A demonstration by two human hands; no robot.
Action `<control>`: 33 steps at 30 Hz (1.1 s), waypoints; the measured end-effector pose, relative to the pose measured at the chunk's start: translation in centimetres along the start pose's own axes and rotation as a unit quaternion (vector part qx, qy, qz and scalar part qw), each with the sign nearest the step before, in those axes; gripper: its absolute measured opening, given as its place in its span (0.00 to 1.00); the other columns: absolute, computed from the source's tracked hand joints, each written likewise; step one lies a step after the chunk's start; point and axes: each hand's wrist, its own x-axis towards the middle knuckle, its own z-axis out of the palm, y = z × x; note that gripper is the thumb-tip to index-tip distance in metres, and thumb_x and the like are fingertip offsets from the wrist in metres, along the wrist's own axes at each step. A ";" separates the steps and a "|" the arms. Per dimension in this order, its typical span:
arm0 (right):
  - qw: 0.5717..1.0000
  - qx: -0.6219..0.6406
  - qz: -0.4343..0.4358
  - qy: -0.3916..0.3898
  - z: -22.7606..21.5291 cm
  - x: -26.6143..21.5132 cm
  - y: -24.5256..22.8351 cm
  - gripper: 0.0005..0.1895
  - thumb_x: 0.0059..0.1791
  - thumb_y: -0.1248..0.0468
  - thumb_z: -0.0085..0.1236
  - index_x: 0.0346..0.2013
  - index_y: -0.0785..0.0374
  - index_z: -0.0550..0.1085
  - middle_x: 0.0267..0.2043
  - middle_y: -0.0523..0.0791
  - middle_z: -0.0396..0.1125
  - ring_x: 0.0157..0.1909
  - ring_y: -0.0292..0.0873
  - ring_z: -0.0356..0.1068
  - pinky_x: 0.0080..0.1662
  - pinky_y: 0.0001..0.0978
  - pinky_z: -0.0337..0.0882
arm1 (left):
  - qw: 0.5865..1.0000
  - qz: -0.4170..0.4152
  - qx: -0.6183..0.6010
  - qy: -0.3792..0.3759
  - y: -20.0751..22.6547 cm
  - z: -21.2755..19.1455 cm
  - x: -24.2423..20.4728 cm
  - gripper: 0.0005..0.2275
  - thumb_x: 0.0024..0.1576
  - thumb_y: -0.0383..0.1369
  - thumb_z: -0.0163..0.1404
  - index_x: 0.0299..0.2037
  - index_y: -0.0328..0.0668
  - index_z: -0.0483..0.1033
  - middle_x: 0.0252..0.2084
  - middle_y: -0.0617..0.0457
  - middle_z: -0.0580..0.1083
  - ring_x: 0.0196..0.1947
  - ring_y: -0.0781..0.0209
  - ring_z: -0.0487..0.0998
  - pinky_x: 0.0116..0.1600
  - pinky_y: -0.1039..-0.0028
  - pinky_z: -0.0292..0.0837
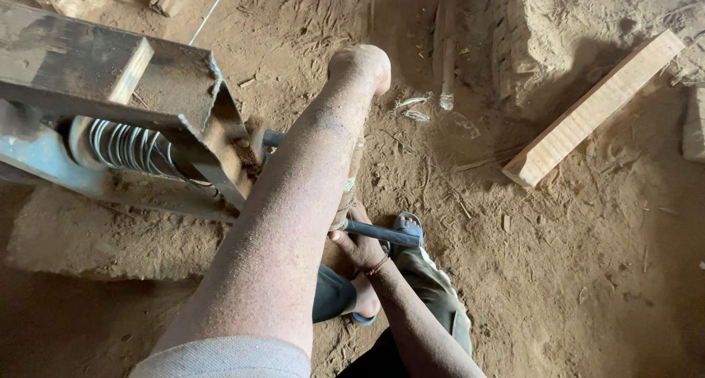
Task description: The person rotates a wooden handle on a mechanical winding machine, winding a thin cord or wire onto a larger spool.
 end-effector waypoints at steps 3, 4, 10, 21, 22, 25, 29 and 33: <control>1.000 -0.008 0.015 -0.013 -0.1 0.3 0.3 0.38 0.49 0.38 0.60 0.60 0.66 0.70 0.57 0.51 0.68 0.62 0.51 0.68 0.62 0.43 0.68 | 1.000 -0.016 0.000 -0.005 -0.1 1.0 1.6 0.12 0.56 0.26 0.51 0.49 0.31 0.79 0.48 0.38 0.79 0.45 0.47 0.82 0.50 0.57 0.80; 0.999 -0.032 0.013 -0.011 -0.1 0.3 0.3 0.38 0.49 0.37 0.60 0.58 0.66 0.71 0.55 0.51 0.69 0.60 0.52 0.69 0.60 0.43 0.69 | 1.000 -0.029 -0.004 -0.006 -0.1 1.3 2.2 0.12 0.57 0.27 0.52 0.49 0.29 0.78 0.46 0.38 0.79 0.42 0.48 0.82 0.48 0.58 0.79; 0.992 -0.120 -0.040 -0.005 0.1 1.0 0.8 0.38 0.50 0.33 0.53 0.55 0.65 0.72 0.52 0.52 0.68 0.57 0.55 0.68 0.59 0.45 0.67 | 0.976 0.054 -0.106 0.183 -1.3 1.7 -0.5 0.10 0.61 0.24 0.45 0.49 0.32 0.78 0.45 0.40 0.78 0.36 0.57 0.80 0.36 0.68 0.79; 0.996 -0.088 -0.030 0.017 0.6 1.2 1.8 0.41 0.49 0.33 0.56 0.57 0.67 0.71 0.52 0.53 0.69 0.57 0.53 0.68 0.59 0.45 0.67 | 0.918 0.073 -0.165 0.354 -3.6 9.8 -15.0 0.47 0.51 0.27 0.63 0.77 0.50 0.42 0.72 0.21 0.51 0.46 0.38 0.79 0.37 0.62 0.83; 0.995 -0.087 -0.036 0.020 0.7 1.2 1.6 0.41 0.50 0.33 0.56 0.57 0.67 0.70 0.53 0.53 0.68 0.58 0.52 0.68 0.59 0.45 0.67 | 0.924 0.071 -0.161 0.340 -3.6 9.8 -14.8 0.46 0.52 0.26 0.62 0.77 0.49 0.41 0.71 0.19 0.50 0.44 0.39 0.80 0.35 0.62 0.83; 1.000 0.013 -0.012 0.010 0.8 1.4 0.4 0.42 0.48 0.33 0.59 0.57 0.68 0.70 0.51 0.50 0.71 0.56 0.46 0.71 0.57 0.40 0.72 | 0.940 0.064 -0.138 0.305 -3.6 9.0 -14.4 0.45 0.53 0.25 0.60 0.77 0.48 0.39 0.69 0.15 0.49 0.39 0.42 0.81 0.30 0.64 0.83; 0.994 0.108 -0.006 0.003 1.2 1.6 -1.5 0.46 0.49 0.35 0.59 0.64 0.71 0.66 0.55 0.48 0.71 0.58 0.41 0.71 0.58 0.35 0.72 | 0.955 0.043 -0.140 0.259 -3.0 6.9 -14.4 0.45 0.52 0.22 0.59 0.76 0.48 0.40 0.61 0.22 0.58 0.36 0.45 0.80 0.28 0.66 0.83; 0.989 0.139 0.029 0.043 1.9 1.4 -1.3 0.46 0.50 0.38 0.60 0.66 0.72 0.62 0.57 0.49 0.71 0.59 0.41 0.70 0.59 0.36 0.71 | 0.964 0.021 -0.136 0.226 -2.2 5.4 -14.0 0.43 0.51 0.23 0.60 0.73 0.47 0.44 0.55 0.29 0.61 0.35 0.47 0.79 0.27 0.68 0.83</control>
